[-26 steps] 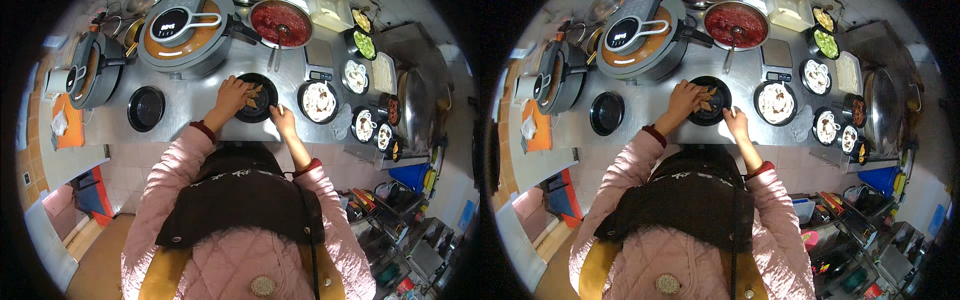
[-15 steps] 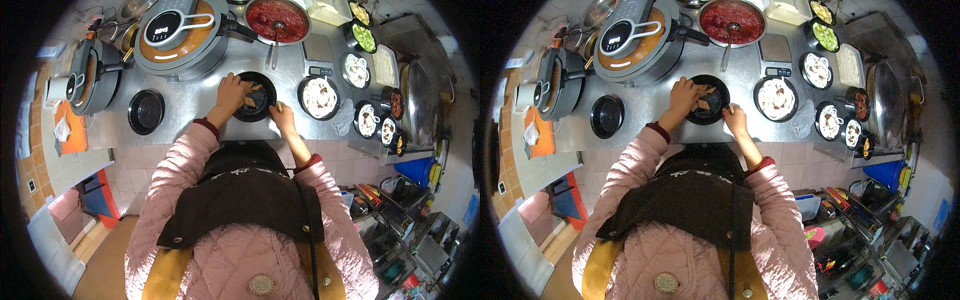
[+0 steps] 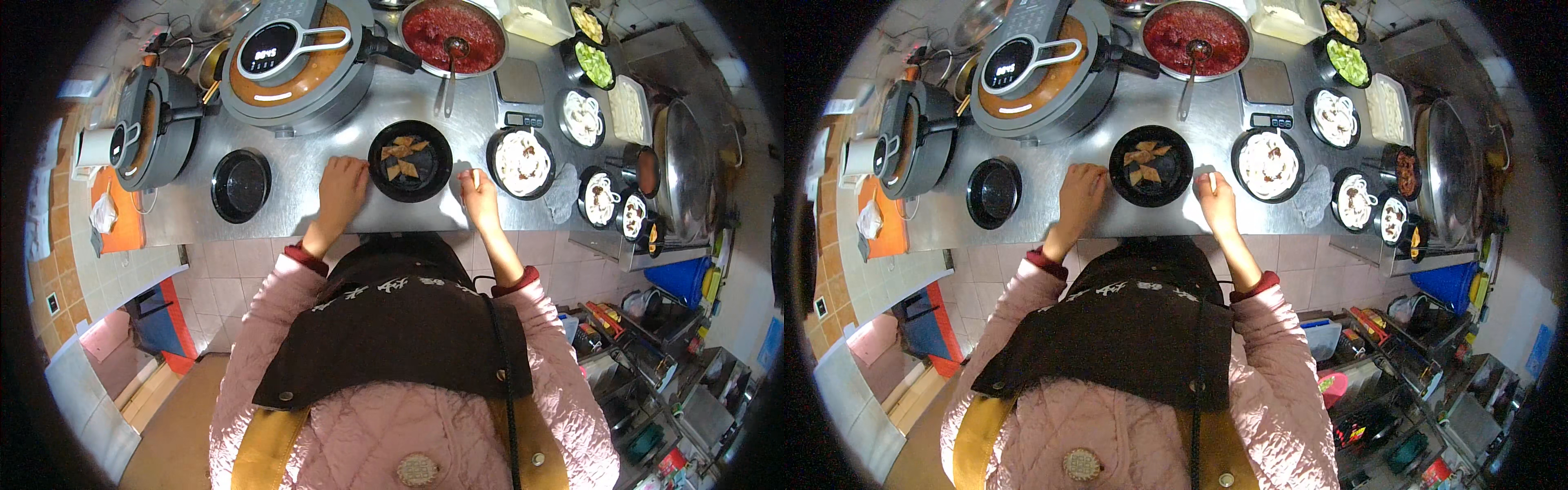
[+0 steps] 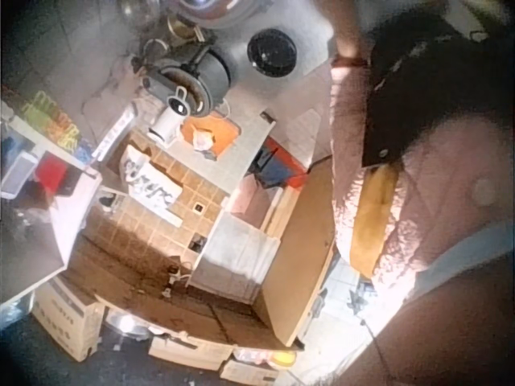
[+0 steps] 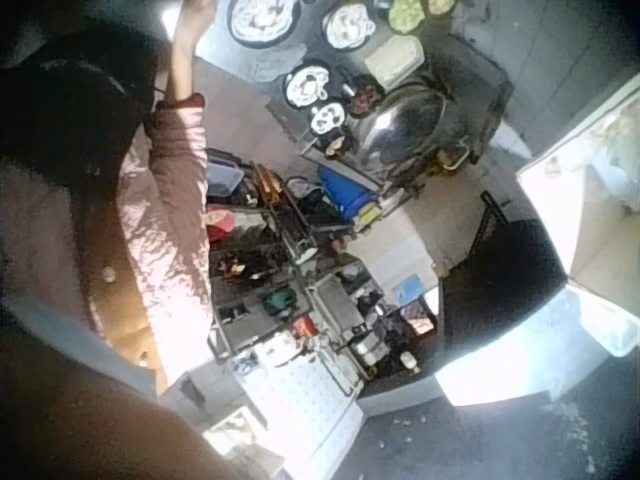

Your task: The person assembles multiple noodle dishes in a commercial kitchen. They place noodles into bowls, add sauce, and top with vegetables and other ingredients using chopsticks and a ladle. The person also handles a printed receipt and a mobile phone during the process.

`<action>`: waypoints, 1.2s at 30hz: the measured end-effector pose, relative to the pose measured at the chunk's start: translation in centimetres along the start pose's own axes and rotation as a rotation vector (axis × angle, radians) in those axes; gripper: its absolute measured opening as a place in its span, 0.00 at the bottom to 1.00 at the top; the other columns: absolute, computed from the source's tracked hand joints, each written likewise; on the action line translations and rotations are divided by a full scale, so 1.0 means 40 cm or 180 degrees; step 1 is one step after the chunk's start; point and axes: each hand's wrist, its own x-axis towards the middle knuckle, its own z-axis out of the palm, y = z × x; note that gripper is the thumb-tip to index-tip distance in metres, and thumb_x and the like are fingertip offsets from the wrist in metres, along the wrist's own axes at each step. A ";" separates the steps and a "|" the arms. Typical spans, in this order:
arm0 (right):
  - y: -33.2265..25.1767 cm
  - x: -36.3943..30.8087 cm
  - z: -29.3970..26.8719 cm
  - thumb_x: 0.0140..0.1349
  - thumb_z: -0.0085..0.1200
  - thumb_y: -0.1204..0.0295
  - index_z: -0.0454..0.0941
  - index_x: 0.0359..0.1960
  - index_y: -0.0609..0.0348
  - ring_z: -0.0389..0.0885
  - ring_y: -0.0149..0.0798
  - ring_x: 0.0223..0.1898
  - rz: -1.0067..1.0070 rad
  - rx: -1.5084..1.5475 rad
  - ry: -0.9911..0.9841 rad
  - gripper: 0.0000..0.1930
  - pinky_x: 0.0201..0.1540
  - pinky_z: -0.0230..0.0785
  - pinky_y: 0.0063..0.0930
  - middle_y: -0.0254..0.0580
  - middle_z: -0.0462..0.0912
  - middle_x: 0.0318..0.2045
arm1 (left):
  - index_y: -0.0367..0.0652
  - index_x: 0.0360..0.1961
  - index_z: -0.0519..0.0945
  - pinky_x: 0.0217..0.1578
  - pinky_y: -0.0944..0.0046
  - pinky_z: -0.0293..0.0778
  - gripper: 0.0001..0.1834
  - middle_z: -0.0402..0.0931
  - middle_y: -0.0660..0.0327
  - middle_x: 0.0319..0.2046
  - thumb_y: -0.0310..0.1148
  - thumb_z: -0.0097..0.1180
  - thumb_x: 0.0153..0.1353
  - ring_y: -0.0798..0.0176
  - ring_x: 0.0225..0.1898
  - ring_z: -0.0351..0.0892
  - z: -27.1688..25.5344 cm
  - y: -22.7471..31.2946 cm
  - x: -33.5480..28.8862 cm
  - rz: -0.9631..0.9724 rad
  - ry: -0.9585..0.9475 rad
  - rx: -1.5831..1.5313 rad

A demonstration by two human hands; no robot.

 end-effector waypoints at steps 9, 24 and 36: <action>-0.114 -0.021 -0.004 0.72 0.44 0.69 0.73 0.54 0.67 0.80 0.32 0.34 0.0845 0.2866 -0.1532 0.15 0.35 0.73 0.23 0.46 0.83 0.39 | 0.39 0.39 0.80 0.39 0.56 0.75 0.07 0.78 0.55 0.36 0.25 0.58 0.58 0.50 0.39 0.77 -0.078 0.095 -0.095 -0.0043 -0.0124 -0.0456; -0.234 -0.017 -0.169 0.74 0.41 0.68 0.70 0.55 0.72 0.85 0.41 0.41 0.0560 0.2556 -0.1578 0.18 0.44 0.80 0.26 0.59 0.81 0.48 | 0.39 0.37 0.81 0.37 0.55 0.75 0.05 0.80 0.54 0.34 0.28 0.57 0.60 0.48 0.37 0.79 -0.075 0.082 -0.194 -0.0499 -0.0417 -0.0729; -0.256 0.005 -0.192 0.76 0.33 0.57 0.65 0.60 0.72 0.79 0.49 0.54 0.0872 0.3991 -0.2405 0.27 0.56 0.74 0.36 0.62 0.73 0.58 | 0.39 0.38 0.81 0.35 0.57 0.76 0.07 0.80 0.54 0.33 0.29 0.57 0.61 0.49 0.34 0.80 -0.048 0.073 -0.186 -0.0370 -0.0513 -0.0538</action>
